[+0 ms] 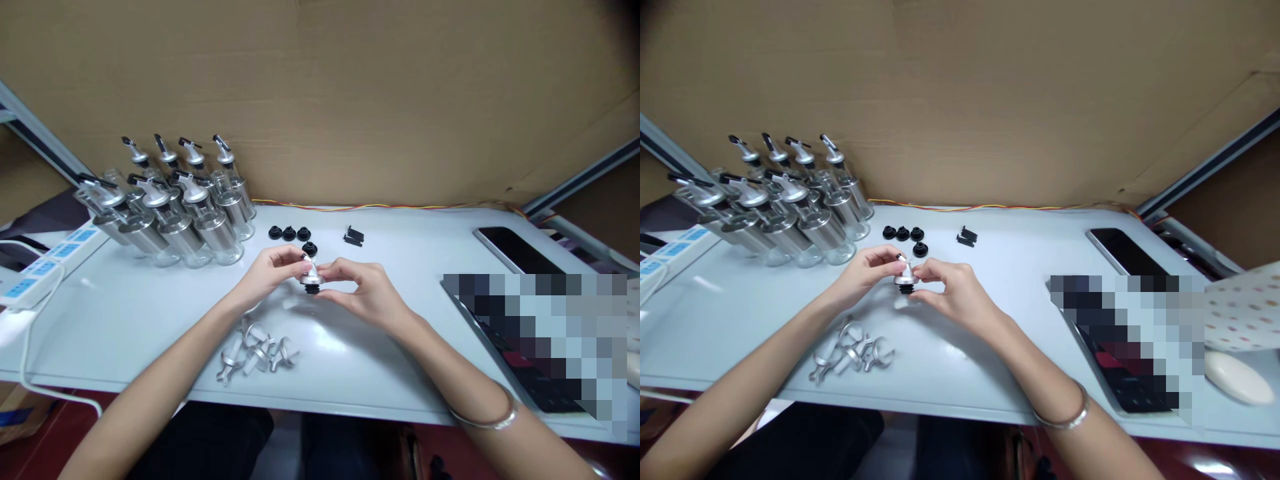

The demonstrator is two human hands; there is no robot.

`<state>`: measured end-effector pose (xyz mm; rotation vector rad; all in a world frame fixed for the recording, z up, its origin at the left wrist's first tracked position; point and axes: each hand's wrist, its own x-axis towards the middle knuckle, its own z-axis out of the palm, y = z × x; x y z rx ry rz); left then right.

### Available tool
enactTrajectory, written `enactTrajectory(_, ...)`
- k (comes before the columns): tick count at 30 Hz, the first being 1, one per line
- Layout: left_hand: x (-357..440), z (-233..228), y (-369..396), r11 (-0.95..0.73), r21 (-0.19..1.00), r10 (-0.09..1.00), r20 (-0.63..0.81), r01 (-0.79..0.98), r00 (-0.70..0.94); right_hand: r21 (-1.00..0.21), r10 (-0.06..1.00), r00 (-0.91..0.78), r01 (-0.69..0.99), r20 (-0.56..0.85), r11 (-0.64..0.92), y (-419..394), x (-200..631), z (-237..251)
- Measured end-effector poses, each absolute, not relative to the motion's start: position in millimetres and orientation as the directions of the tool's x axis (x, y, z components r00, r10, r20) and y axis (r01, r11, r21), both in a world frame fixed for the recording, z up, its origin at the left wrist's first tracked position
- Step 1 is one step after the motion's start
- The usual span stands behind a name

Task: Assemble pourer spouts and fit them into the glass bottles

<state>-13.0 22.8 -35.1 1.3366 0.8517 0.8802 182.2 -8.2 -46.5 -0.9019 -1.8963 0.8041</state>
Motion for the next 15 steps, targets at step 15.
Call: enactTrajectory(15,-17.3,-43.3,27.7,0.035,0.999,0.895,-0.013,-0.04,0.447,-0.624,0.732,-0.429,0.388,0.529,0.678,-7.5,185.1,-51.0)
